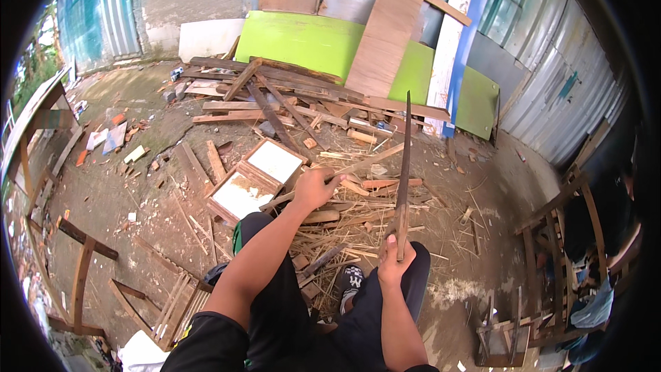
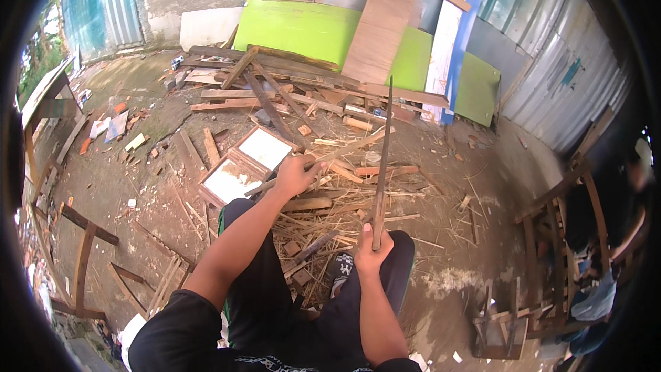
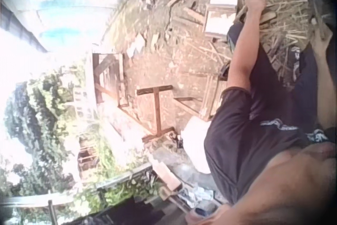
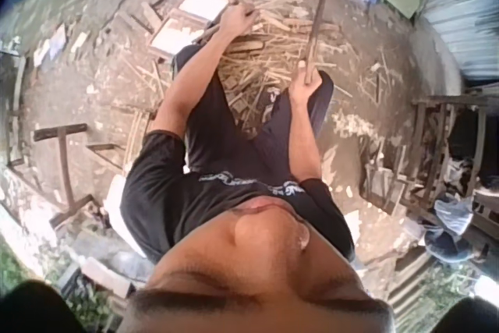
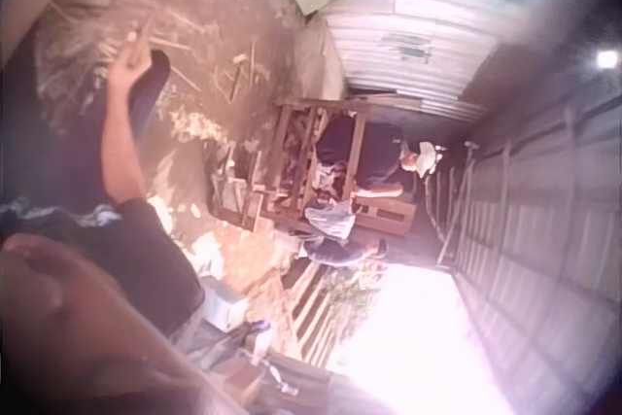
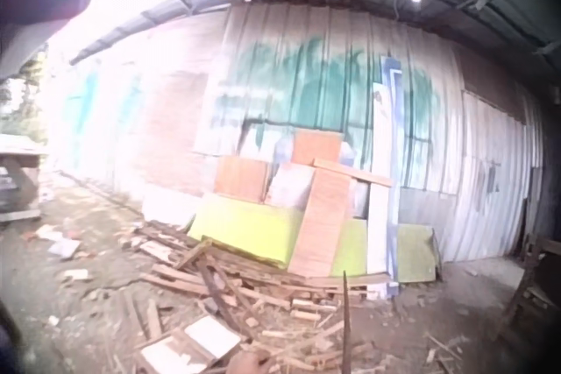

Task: The person assembles a wooden frame by hand, fitting slats into a rectangular structure. They then use a long metal tool to pry or adjust components of the frame.

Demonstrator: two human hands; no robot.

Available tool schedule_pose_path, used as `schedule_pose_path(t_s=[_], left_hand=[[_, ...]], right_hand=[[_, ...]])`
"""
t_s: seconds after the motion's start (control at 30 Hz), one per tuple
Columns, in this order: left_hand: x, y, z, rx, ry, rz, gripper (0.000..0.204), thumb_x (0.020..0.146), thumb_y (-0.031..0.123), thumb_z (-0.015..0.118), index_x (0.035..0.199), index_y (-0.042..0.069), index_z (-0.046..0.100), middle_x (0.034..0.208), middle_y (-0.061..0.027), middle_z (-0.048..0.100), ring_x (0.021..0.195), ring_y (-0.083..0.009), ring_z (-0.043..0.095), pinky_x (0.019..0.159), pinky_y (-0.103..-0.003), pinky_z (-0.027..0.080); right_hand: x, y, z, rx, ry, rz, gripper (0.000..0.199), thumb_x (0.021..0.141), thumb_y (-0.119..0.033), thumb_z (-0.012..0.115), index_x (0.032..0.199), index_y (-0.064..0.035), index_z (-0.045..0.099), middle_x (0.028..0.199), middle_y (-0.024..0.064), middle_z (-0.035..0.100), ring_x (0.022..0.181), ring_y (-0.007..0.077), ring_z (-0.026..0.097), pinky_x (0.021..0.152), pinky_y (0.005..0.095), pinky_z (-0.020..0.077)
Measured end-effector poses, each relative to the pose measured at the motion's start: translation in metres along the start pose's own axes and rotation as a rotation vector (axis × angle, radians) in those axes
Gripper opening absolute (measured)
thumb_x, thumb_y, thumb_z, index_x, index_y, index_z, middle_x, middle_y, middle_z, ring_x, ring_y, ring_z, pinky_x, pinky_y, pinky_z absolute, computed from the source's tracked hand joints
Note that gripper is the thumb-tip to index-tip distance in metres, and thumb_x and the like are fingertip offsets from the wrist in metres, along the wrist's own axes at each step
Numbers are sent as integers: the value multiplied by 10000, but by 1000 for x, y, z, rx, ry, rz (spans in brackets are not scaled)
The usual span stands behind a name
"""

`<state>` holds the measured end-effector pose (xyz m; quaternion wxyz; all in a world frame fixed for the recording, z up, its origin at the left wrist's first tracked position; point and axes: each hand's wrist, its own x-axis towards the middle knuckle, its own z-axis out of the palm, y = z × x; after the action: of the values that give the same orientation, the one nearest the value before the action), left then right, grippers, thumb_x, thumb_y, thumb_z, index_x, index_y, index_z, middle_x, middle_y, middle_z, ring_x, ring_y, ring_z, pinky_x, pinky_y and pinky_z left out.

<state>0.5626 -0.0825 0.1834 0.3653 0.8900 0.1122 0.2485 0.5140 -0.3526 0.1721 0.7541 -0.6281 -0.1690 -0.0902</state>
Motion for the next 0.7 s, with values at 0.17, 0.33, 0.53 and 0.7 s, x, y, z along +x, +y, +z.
schedule_pose_path(t_s=[0.17,0.33,0.53,0.7], left_hand=[[-2,-8,-11,-32,67,71,393,953,398,745,891,11,761,580,-176,606,527,-355,603,546,-445,472],[-4,1,-22,-123,65,50,339,990,370,702,994,36,758,591,-186,594,525,-366,586,537,-442,451],[-1,-7,-18,-100,43,89,296,1052,290,606,995,40,754,617,-206,596,537,-394,580,536,-443,448],[1,-18,-17,-45,47,123,291,1053,292,597,989,49,744,649,-202,624,587,-411,625,553,-473,468]], right_hand=[[-1,17,19,-6,-80,21,360,1053,-186,608,745,-53,477,553,-17,466,452,59,412,428,247,298],[-7,23,11,-100,-210,6,304,1032,-133,601,764,-19,514,577,-18,476,490,55,416,453,257,307],[-6,27,11,-137,-279,-4,200,976,-84,659,814,19,605,622,-15,491,561,65,431,502,283,337],[1,23,17,-199,-326,-82,187,973,-96,672,840,24,619,625,-6,499,551,70,437,499,288,344]])
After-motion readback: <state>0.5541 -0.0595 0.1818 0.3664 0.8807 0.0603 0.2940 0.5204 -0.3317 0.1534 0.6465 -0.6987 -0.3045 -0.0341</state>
